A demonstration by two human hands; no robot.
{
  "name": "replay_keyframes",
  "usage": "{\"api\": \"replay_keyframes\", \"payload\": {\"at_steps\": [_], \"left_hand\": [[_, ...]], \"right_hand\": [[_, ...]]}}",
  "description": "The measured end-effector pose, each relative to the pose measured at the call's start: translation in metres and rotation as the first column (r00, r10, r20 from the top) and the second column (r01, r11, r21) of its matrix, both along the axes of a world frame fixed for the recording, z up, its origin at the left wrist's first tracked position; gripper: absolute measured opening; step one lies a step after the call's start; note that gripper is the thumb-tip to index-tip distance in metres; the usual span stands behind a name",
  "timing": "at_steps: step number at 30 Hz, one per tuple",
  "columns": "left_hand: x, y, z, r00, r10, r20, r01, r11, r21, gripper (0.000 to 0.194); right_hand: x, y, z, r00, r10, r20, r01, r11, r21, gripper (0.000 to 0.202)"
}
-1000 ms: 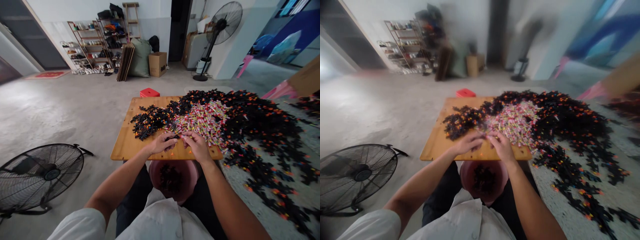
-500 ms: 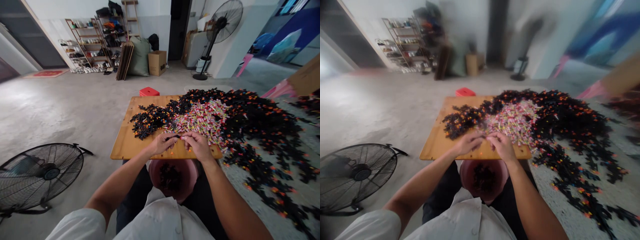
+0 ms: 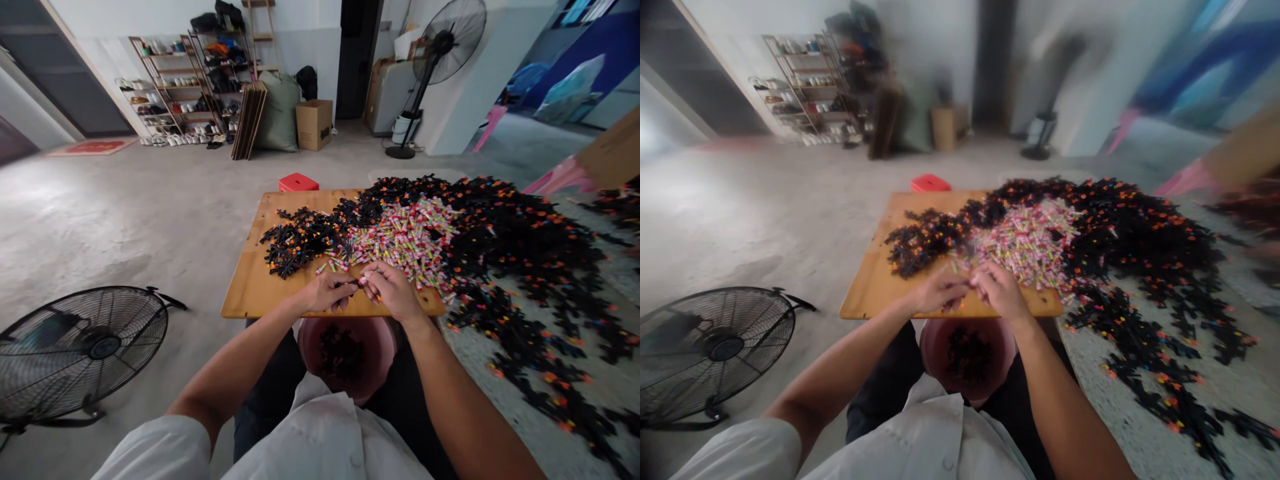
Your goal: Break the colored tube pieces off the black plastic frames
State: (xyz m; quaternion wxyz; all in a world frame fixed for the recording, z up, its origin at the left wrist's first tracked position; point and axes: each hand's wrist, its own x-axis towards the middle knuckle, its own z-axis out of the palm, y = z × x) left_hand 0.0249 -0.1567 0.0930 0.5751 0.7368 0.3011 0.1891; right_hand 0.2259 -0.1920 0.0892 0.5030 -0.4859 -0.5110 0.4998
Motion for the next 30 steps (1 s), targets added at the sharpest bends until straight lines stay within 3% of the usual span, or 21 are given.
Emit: {"api": "replay_keyframes", "payload": {"at_steps": [4,6,8,11,13,14,16,19,22,26,27,30], "left_hand": [[-0.007,0.0,-0.001,0.998,-0.032,-0.061,0.037,0.996,0.081,0.042],[-0.013,0.006,-0.003,0.993,-0.059,-0.101,0.073,0.986,0.147,0.033],[-0.017,0.018,-0.01,0.993,-0.029,-0.111,0.051,0.979,0.197,0.025],[-0.01,0.04,-0.026,0.976,0.187,-0.107,-0.157,0.957,0.243,0.018],[0.005,0.056,-0.036,0.917,0.373,-0.139,-0.333,0.91,0.246,0.017],[0.013,0.064,-0.04,0.881,0.445,-0.162,-0.402,0.884,0.24,0.018],[0.032,0.078,-0.045,0.831,0.519,-0.2,-0.476,0.85,0.228,0.022],[0.056,0.095,-0.046,0.796,0.558,-0.236,-0.515,0.828,0.22,0.031],[0.07,0.108,-0.045,0.739,0.608,-0.291,-0.583,0.793,0.175,0.041],[0.071,0.118,-0.046,0.749,0.613,-0.251,-0.632,0.775,0.005,0.036],[0.069,0.119,-0.046,0.762,0.604,-0.233,-0.626,0.779,-0.026,0.032],[0.056,0.113,-0.047,0.811,0.559,-0.173,-0.579,0.81,-0.095,0.025]], "right_hand": [[0.0,-0.004,-0.013,1.0,-0.004,0.007,0.004,0.999,-0.047,0.021],[0.003,-0.01,-0.026,0.995,0.023,0.093,-0.016,0.997,-0.078,0.022],[0.007,-0.019,-0.043,0.962,0.128,0.242,-0.094,0.985,-0.146,0.022],[0.013,-0.029,-0.065,0.844,0.408,0.347,-0.282,0.889,-0.359,0.017],[0.017,-0.027,-0.073,0.786,0.491,0.375,-0.323,0.844,-0.428,0.018],[0.019,-0.022,-0.075,0.775,0.456,0.437,-0.279,0.867,-0.412,0.019],[0.023,-0.007,-0.075,0.725,0.241,0.645,-0.073,0.959,-0.275,0.021],[0.027,0.019,-0.071,0.477,-0.08,0.875,0.183,0.983,-0.009,0.02],[0.026,0.036,-0.071,0.33,-0.097,0.939,0.185,0.982,0.037,0.02],[0.025,0.039,-0.079,0.337,-0.095,0.937,0.159,0.986,0.042,0.023],[0.026,0.039,-0.08,0.387,-0.115,0.915,0.174,0.984,0.05,0.022],[0.028,0.037,-0.081,0.638,-0.209,0.741,0.249,0.967,0.058,0.025]]}}
